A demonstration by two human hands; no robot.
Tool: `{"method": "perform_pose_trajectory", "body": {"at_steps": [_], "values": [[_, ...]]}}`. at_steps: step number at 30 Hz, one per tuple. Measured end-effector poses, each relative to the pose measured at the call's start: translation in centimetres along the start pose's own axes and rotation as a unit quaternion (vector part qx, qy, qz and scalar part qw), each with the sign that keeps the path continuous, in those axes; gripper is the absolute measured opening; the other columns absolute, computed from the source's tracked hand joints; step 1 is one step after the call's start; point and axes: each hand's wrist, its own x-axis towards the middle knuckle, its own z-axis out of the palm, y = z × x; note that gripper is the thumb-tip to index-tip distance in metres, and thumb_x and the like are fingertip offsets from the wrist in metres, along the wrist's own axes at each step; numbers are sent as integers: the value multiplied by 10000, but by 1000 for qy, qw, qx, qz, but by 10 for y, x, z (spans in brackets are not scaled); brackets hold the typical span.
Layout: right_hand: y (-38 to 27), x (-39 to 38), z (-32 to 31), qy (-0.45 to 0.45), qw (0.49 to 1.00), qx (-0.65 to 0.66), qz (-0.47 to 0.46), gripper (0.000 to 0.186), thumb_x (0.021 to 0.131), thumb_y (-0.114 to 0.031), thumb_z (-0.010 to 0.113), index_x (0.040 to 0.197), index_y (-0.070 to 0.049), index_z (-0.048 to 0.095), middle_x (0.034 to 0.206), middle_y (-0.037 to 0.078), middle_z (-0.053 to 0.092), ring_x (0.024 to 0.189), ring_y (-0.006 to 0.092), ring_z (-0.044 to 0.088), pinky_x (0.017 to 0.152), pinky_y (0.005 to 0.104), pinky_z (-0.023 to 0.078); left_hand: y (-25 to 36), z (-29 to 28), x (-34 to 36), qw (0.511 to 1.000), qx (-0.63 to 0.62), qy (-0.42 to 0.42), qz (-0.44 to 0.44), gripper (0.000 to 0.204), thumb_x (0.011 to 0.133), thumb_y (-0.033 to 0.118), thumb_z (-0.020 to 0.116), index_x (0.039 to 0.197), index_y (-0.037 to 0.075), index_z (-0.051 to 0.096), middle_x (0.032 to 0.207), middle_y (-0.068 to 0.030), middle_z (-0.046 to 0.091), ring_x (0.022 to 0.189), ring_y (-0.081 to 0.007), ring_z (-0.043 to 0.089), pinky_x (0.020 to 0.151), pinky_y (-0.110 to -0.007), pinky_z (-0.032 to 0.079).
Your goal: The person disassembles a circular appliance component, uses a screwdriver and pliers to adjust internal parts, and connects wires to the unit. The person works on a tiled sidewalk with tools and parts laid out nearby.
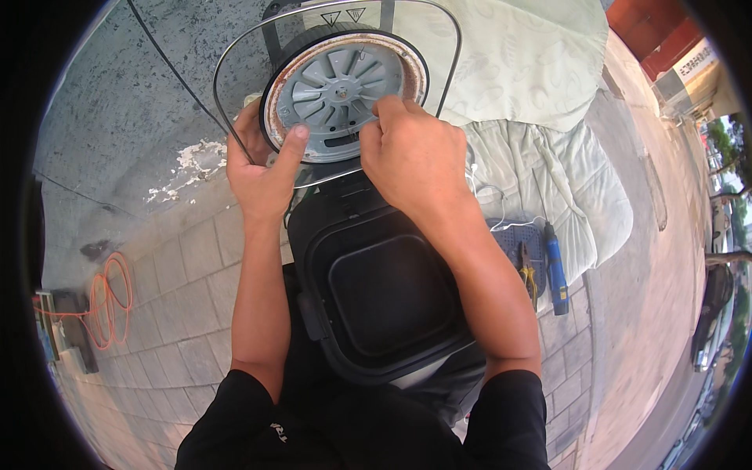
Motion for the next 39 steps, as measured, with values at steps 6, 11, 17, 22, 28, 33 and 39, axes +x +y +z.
{"method": "perform_pose_trajectory", "body": {"at_steps": [6, 11, 17, 22, 28, 33, 39], "values": [[-1, -1, 0, -3, 1000, 12, 6, 148, 932, -167, 663, 934, -30, 721, 821, 173, 751, 668, 403, 727, 627, 516, 580, -3, 1, 1, 1000, -10, 6, 8, 769, 844, 201, 943, 1462, -49, 560, 1378, -207, 678, 1195, -255, 697, 1038, -400, 562], [-3, -3, 1, 3, 1000, 20, 4, 150, 931, -167, 666, 940, -29, 725, 823, 172, 755, 678, 400, 731, 635, 509, 584, -4, 1, 1, 1000, -10, 8, 10, 775, 843, 208, 947, 1464, -49, 560, 1375, -202, 680, 1197, -256, 696, 1038, -400, 562], [-3, -5, 1, -6, 1000, 20, 5, 147, 929, -163, 668, 940, -29, 729, 816, 175, 755, 678, 401, 730, 637, 508, 585, -3, 1, 1, 1000, -14, 5, 9, 780, 837, 202, 952, 1464, -47, 560, 1376, -196, 679, 1197, -252, 695, 1041, -398, 559], [-1, -4, 3, 8, 1000, 30, 0, 143, 927, -159, 670, 926, -28, 729, 800, 178, 750, 672, 402, 728, 633, 501, 588, -5, 1, 1, 1000, -16, 1, 17, 782, 826, 159, 951, 1465, -50, 552, 1376, -195, 677, 1195, -248, 695, 1043, -398, 559], [-3, -2, 1, 3, 999, 32, 6, 147, 929, -157, 671, 928, -24, 736, 806, 182, 754, 684, 399, 734, 638, 491, 594, -1, 1, 1, 1000, -8, 0, 16, 779, 819, 131, 944, 1463, -59, 548, 1379, -198, 674, 1215, -253, 693, 1058, -398, 554], [0, -2, 2, 7, 999, 42, 8, 193, 927, -135, 668, 1068, -31, 748, 818, 174, 761, 687, 394, 738, 638, 490, 595, -3, 0, 1, 1000, 2, -5, 18, 775, 822, 129, 940, 1464, -58, 548, 1385, -202, 671, 1231, -262, 689, 1074, -404, 547], [-4, 1, -2, 0, 1000, -1, -17, 395, 920, -127, 672, 1309, -63, 682, 828, 160, 755, 680, 389, 739, 627, 495, 591, -1, 0, 1, 1000, 3, -5, 18, 772, 827, 136, 937, 1465, -58, 547, 1389, -208, 668, 1243, -268, 686, 1084, -409, 542]]}}
